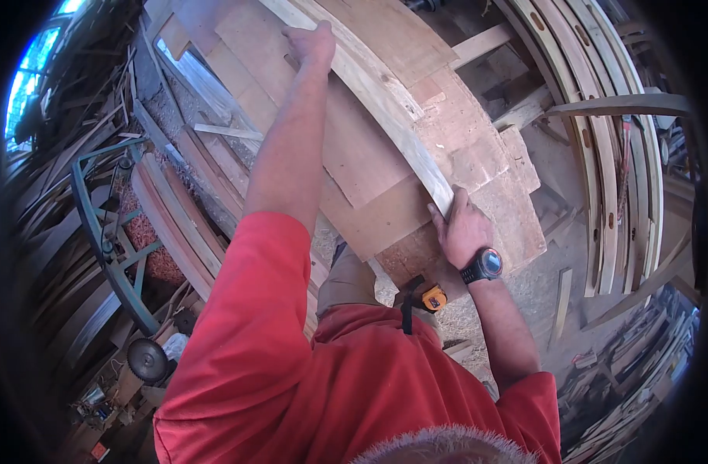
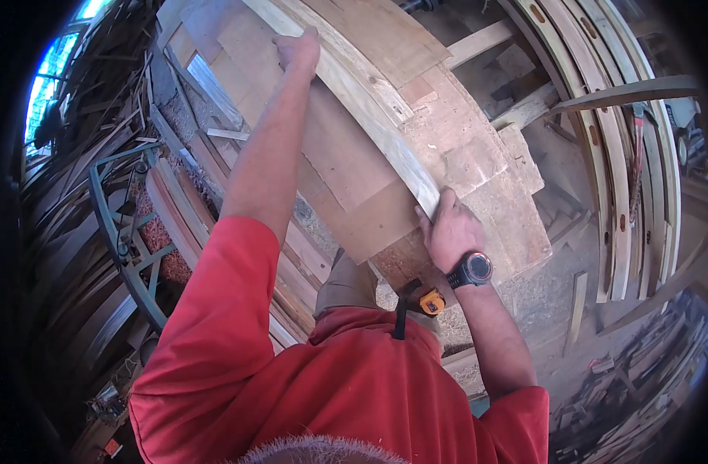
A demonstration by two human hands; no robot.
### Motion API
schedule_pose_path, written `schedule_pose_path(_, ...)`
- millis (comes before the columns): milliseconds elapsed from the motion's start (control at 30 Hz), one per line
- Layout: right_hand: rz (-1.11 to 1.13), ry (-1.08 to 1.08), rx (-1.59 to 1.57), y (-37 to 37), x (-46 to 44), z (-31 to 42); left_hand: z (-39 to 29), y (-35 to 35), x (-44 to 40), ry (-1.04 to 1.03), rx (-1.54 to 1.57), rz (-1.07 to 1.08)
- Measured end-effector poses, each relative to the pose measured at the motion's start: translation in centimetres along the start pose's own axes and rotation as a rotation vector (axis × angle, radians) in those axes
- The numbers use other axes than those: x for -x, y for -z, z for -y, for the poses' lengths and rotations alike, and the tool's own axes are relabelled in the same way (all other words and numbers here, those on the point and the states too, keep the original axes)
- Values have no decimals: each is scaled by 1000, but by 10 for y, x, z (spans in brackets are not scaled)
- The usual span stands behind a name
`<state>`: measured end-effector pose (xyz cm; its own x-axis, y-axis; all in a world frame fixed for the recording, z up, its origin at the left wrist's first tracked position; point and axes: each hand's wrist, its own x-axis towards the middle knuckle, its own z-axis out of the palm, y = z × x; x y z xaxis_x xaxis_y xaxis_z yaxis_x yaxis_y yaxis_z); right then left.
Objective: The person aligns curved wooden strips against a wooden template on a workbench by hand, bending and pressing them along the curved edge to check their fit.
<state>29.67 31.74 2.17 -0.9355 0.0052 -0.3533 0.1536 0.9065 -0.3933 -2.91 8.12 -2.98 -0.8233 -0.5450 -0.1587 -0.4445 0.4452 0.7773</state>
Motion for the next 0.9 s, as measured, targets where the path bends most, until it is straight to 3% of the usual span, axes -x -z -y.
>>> schedule_pose_path(433, 21, -21, -57, -2, -32, 22, 10, -4, -50, 4, 120, -12)
schedule_pose_path(733, 20, 1, -44, 1, -34, 25, 38, -11, 145, -47, 274, 101)
schedule_pose_path(900, 52, -20, -126, 9, -34, 23, 30, -13, 167, -76, 183, 42)
